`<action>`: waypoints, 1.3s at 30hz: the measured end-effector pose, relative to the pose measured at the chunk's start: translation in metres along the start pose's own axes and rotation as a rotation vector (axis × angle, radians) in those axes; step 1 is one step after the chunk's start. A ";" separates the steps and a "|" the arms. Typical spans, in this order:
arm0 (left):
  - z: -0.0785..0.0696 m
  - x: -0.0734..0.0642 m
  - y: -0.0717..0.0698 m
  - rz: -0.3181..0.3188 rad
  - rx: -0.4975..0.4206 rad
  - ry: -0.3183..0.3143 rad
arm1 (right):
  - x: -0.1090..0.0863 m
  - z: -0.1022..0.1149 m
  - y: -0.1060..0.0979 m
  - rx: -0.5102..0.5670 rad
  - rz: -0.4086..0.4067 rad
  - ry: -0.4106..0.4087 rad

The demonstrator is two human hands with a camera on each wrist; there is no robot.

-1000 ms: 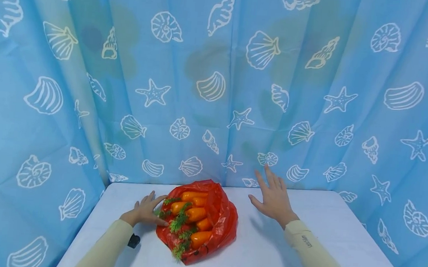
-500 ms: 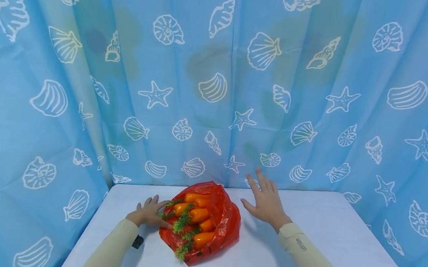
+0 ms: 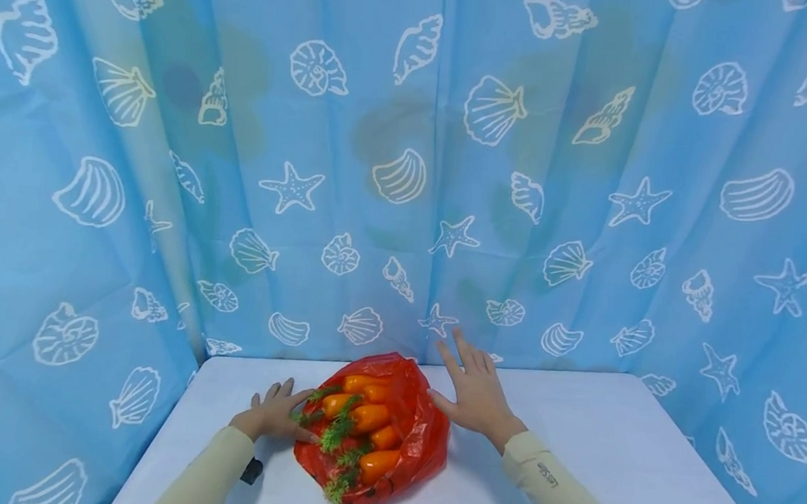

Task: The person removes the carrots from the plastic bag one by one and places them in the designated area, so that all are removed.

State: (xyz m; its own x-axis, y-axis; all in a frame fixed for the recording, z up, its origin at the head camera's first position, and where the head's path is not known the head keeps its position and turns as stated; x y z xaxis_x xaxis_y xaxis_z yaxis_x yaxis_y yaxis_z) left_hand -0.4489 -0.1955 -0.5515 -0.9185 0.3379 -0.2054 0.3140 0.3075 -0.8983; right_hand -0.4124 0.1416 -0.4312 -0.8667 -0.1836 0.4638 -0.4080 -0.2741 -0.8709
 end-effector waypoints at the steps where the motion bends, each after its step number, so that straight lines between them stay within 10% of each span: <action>1: 0.000 0.001 0.001 0.000 0.003 0.005 | 0.000 0.002 0.001 0.001 0.006 0.002; 39: 0.004 -0.004 0.001 -0.008 -0.015 0.011 | -0.008 0.078 0.028 0.051 0.112 -0.154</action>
State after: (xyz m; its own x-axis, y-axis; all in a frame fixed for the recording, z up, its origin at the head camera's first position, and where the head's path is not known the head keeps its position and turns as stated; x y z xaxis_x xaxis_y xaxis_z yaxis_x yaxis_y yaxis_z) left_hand -0.4458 -0.2002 -0.5535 -0.9184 0.3450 -0.1935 0.3098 0.3233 -0.8942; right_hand -0.3945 0.0612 -0.4467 -0.8499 -0.3572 0.3874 -0.2931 -0.2905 -0.9109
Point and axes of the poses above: each hand's wrist, its own x-axis towards the middle knuckle, its own y-axis out of the palm, z = x × y, the point moved 9 cm from there along x, towards the middle knuckle, and after that the axes turned 12 degrees about y, right-handed, at the moved point
